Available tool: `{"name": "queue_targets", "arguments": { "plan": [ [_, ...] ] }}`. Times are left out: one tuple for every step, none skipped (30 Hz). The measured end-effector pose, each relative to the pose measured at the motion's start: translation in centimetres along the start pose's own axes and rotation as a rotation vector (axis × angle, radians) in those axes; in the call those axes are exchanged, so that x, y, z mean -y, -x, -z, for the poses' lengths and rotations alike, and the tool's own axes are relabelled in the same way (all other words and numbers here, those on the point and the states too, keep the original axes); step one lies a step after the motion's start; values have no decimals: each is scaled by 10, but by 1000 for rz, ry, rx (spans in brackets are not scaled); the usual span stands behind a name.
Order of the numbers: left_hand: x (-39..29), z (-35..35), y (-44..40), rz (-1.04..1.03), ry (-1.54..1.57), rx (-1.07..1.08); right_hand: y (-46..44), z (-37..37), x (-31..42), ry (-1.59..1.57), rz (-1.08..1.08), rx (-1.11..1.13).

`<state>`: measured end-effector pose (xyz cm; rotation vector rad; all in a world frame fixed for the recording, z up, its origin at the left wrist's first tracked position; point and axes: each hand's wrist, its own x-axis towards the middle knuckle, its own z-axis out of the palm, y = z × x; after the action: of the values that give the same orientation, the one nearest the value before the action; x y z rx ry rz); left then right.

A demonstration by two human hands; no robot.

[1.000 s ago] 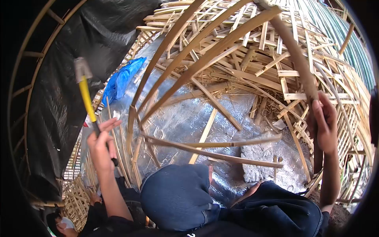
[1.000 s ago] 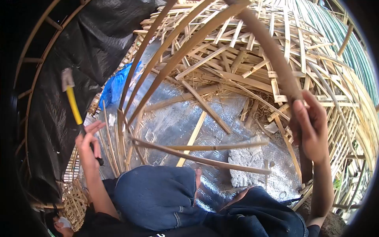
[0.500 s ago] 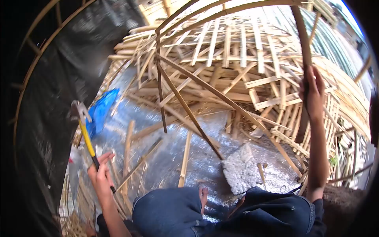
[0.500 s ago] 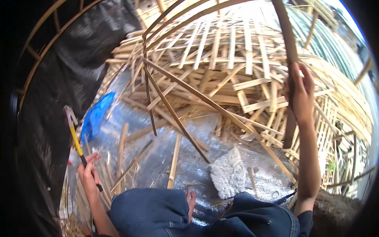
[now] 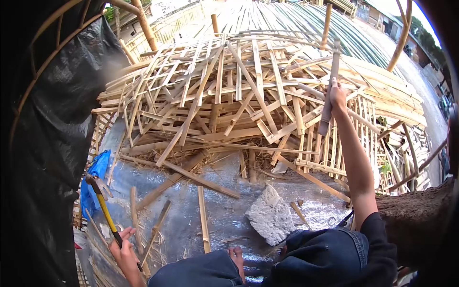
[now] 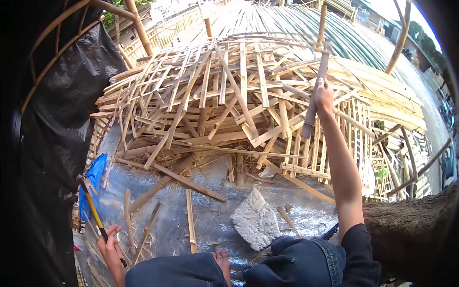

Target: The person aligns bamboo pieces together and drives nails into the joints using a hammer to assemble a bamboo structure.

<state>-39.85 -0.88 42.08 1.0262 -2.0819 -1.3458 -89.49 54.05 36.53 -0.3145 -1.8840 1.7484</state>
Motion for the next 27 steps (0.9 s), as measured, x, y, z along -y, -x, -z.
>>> {"name": "queue_targets", "arguments": {
  "plan": [
    [2, -5, 1, 35, 26, -1, -17, 6, -23, 156, -24, 137],
    [4, -9, 1, 68, 51, -1, -16, 11, -23, 309, -51, 273],
    [7, -12, 1, 67, 57, 38, -14, 15, -23, 400, -121, 378],
    [9, -17, -1, 65, 54, 46, -13, 19, -23, 490, -190, 485],
    [10, -22, 0, 89, 75, 66, 6, 17, -6, 498, -210, 491],
    [12, -28, 2, 116, 97, 83, 15, 20, 3, 503, -216, 492],
    [13, -35, 3, 133, 106, 89, 23, 23, 9, 622, -167, 445],
    [17, -41, 4, 145, 101, 91, 33, 27, 15, 742, -118, 398],
    [23, -47, 5, 153, 126, 119, 50, 36, 19, 704, 71, 326],
    [29, -54, 4, 160, 150, 148, 81, 39, 40, 543, 156, 290],
    [35, -60, 4, 162, 157, 192, 108, 44, 53, 397, 194, 287],
    [39, -68, 7, 196, 176, 198, 142, 48, 74, 363, 225, 322],
    [43, -72, 7, 204, 159, 244, 175, 54, 92, 275, 227, 441],
    [48, -79, 4, 211, 142, 296, 204, 60, 102, 182, 142, 579],
    [55, -86, 2, 250, 107, 322, 232, 65, 110, 24, 12, 737],
    [63, -89, 3, 250, 97, 329, 258, 66, 123, -3, -76, 869],
    [73, -96, 3, 237, 104, 333, 274, 67, 130, 116, 94, 1069],
    [79, -101, 6, 274, 77, 359, 289, 64, 151, 256, 237, 1242],
    [84, -105, 8, 280, 57, 357, 302, 63, 148, 166, 439, 1380],
    [91, -112, 9, 275, 51, 353, 311, 55, 150, 103, 677, 1538],
    [104, -113, 7, 288, 49, 365, 324, 54, 154, 142, 772, 1543],
    [108, -119, 11, 304, 32, 387, 338, 52, 158, 177, 869, 1542],
    [110, -121, 13, 309, 22, 380, 349, 48, 162, 209, 964, 1522],
    [110, -122, 15, 313, 13, 373, 356, 45, 165, 227, 1006, 1504],
    [112, -123, 12, 308, 17, 357, 361, 41, 167, 232, 1044, 1497],
    [112, -124, 14, 309, 6, 370, 366, 37, 171, 231, 1070, 1488],
    [114, -120, 16, 316, -5, 373, 370, 33, 171, 226, 1077, 1482]
  ]
}}
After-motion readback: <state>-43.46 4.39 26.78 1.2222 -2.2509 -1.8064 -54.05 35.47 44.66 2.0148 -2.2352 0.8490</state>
